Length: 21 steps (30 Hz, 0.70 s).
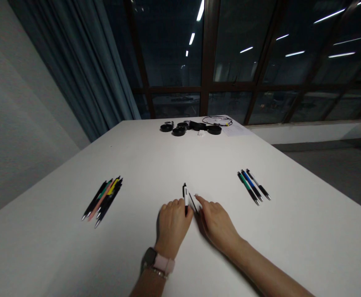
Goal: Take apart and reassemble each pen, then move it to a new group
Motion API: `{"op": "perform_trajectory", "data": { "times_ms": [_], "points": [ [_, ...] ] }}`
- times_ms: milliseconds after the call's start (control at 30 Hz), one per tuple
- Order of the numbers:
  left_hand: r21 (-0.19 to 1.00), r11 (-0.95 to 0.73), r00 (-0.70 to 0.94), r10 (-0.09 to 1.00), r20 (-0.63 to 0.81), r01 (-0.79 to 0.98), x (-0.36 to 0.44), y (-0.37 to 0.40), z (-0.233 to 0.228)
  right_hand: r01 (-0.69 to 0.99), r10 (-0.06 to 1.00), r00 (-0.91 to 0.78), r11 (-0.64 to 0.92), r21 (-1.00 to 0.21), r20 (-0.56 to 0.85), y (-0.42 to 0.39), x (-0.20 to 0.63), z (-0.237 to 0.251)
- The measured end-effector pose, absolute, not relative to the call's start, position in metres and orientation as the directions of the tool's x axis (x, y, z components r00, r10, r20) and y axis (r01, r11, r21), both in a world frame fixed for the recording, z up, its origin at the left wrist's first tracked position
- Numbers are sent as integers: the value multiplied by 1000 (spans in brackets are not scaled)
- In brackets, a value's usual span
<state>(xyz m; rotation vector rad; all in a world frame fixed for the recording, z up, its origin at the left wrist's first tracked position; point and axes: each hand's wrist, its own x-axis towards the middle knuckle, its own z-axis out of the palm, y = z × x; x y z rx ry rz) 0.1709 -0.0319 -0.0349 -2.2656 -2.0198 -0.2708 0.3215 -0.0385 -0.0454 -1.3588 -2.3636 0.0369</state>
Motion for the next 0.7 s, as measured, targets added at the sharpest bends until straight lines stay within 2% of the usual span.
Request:
{"op": "perform_trajectory", "data": {
  "times_ms": [200,367,433,500,567,700],
  "points": [
    [33,-100,93,982,164,994,167,-33,-30,836,804,-514,548,-33,299,-40,312,-43],
    [41,-107,100,984,148,993,165,-32,-29,837,807,-535,546,32,249,-40,305,-41],
    [89,-112,100,985,139,990,162,-30,-30,827,800,-554,560,44,229,-39,303,-40],
    [204,-93,67,989,128,975,155,-28,-33,811,786,-580,583,57,216,-39,303,-38],
    [396,-24,-23,993,114,918,147,-25,-37,794,767,-603,604,68,218,-40,303,-38],
    [798,80,-223,972,69,597,131,-17,-47,755,715,-640,652,61,282,-44,306,-40]
  ]
}}
